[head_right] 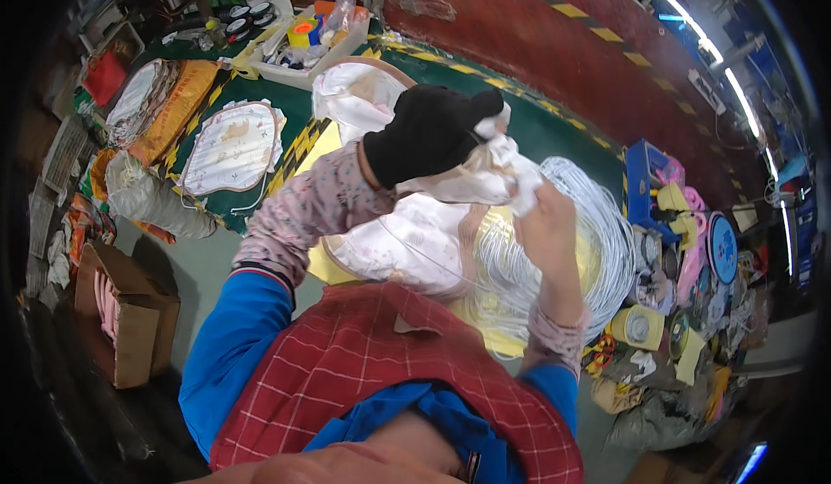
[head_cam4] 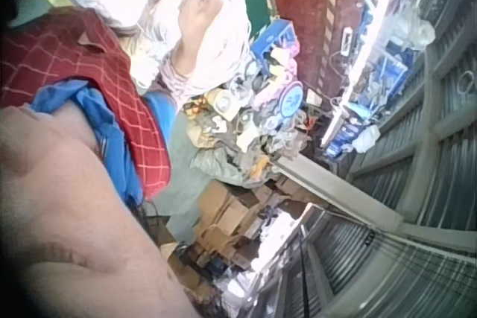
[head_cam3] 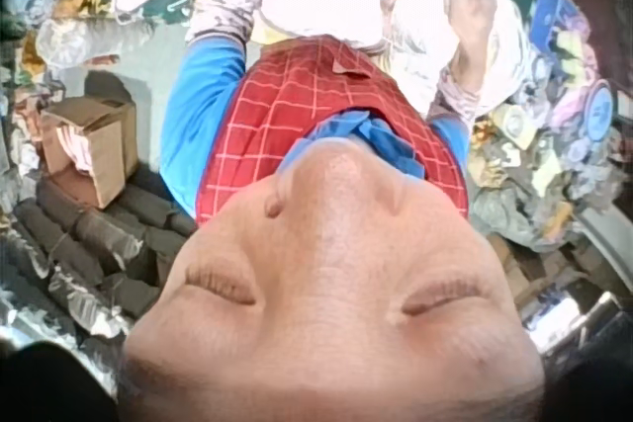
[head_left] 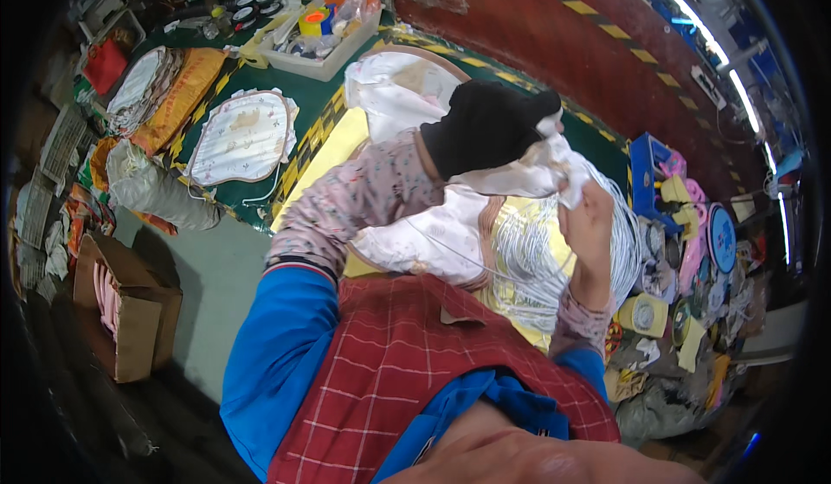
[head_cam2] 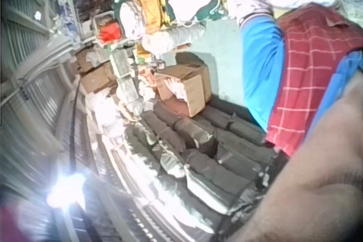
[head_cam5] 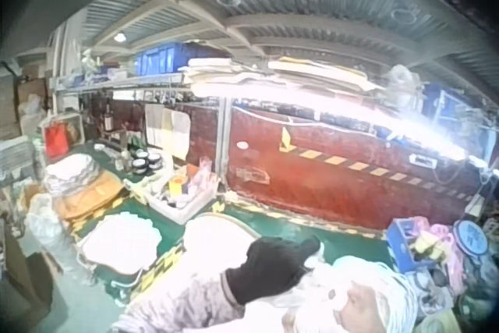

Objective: The person repeatedly picks up white fabric masks and white elastic cords from a yellow work surface, inserts the cords into the mask edges, and stacks the assembled masks. The person handles the items one at a time and places finished units into a growing stack.

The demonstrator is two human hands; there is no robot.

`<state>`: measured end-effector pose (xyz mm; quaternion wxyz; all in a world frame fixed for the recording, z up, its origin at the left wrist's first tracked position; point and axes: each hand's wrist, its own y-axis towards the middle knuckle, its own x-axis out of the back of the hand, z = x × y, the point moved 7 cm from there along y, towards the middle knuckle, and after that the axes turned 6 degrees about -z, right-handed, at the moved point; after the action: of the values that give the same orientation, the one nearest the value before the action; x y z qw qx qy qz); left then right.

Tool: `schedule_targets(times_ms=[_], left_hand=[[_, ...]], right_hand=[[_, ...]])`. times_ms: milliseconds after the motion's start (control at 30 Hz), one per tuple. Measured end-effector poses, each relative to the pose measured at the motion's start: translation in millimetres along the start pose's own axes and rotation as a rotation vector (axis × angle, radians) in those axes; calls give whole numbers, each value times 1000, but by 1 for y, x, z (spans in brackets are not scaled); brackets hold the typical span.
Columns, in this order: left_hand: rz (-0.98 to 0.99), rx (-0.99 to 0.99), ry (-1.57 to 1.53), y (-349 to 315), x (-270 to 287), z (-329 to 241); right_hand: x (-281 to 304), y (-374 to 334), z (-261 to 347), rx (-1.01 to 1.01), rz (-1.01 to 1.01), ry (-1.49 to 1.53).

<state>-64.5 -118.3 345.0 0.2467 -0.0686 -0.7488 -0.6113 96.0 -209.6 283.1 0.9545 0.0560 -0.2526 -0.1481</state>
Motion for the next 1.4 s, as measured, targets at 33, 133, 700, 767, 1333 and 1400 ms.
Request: schedule_targets(times_ms=[33, 133, 700, 767, 1333, 1400], left_hand=[[-51, -115, -74, 3, 8, 4], [-47, 161, -116, -7, 51, 102], [-142, -74, -330, -29, 61, 86], [130, -139, -91, -43, 90, 129], [-447, 675, 53, -264, 140, 225], [-441, 668, 160, -260, 167, 222]], right_hand=[[11, -4, -2, 109, -69, 43], [54, -29, -1, 190, -271, 193], [62, -22, -25, 161, -256, -75], [50, -29, -19, 120, -171, 312], [-64, -22, -173, -351, -180, 561], [-9, -44, -265, -386, -328, 281]])
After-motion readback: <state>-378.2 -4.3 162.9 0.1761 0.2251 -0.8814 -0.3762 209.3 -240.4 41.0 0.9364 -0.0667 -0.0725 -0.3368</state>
